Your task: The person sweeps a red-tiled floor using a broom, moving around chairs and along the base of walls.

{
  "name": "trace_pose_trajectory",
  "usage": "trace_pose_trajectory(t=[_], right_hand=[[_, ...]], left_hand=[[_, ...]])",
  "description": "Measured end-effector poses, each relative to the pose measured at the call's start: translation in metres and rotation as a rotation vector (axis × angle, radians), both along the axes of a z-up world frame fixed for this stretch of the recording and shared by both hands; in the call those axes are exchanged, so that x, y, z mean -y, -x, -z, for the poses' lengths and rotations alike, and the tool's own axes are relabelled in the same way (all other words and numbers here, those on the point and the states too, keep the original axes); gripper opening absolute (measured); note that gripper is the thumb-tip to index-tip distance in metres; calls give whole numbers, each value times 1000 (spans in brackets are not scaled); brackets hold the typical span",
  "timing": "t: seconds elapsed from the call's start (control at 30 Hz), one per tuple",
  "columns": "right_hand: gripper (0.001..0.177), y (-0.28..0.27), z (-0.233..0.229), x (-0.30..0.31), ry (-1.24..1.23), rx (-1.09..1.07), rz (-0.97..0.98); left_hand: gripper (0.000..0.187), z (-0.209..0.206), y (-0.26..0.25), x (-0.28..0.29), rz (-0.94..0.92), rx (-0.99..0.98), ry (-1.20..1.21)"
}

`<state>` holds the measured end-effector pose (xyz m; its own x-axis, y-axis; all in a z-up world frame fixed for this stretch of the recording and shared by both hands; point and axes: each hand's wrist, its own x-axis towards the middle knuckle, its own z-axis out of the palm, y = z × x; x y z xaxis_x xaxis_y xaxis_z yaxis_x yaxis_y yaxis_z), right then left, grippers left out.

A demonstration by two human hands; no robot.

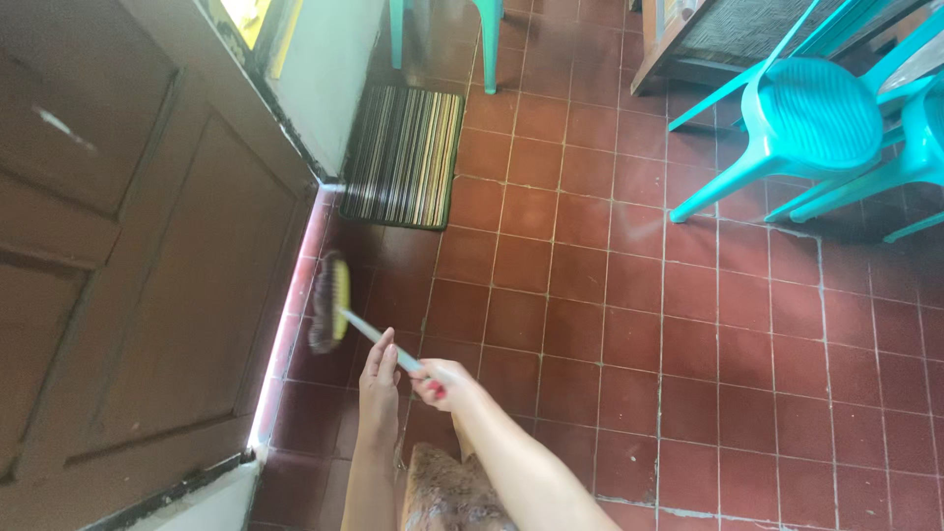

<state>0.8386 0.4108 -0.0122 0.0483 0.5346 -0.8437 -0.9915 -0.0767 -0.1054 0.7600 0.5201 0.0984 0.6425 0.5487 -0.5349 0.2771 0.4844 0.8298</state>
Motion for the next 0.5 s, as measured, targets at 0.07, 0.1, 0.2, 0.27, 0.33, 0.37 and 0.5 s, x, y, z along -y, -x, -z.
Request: trace_pose_trajectory(t=[0.07,0.1,0.2,0.27,0.33,0.37,0.5], right_hand=[[21,-18,23,50,-172,-167,139],[20,-30,32,90,-310,-246,230],[23,-46,36,214,-172,-189,330],[23,-48,16,288,-176,-31,294],[44,-52,-13,341,171,-38,348],[54,-52,-26,357,274,24,334],[74,-43,-62,363,548,241,346]], left_hand=[[47,1,-3,1,32,-64,-9],[47,1,-8,1,47,-76,-8],[47,2,-28,13,84,-99,33],[48,3,-46,14,120,-88,58],[48,2,-57,19,151,-74,88],[47,3,-63,21,163,-61,83],[46,4,-90,22,216,-54,23]])
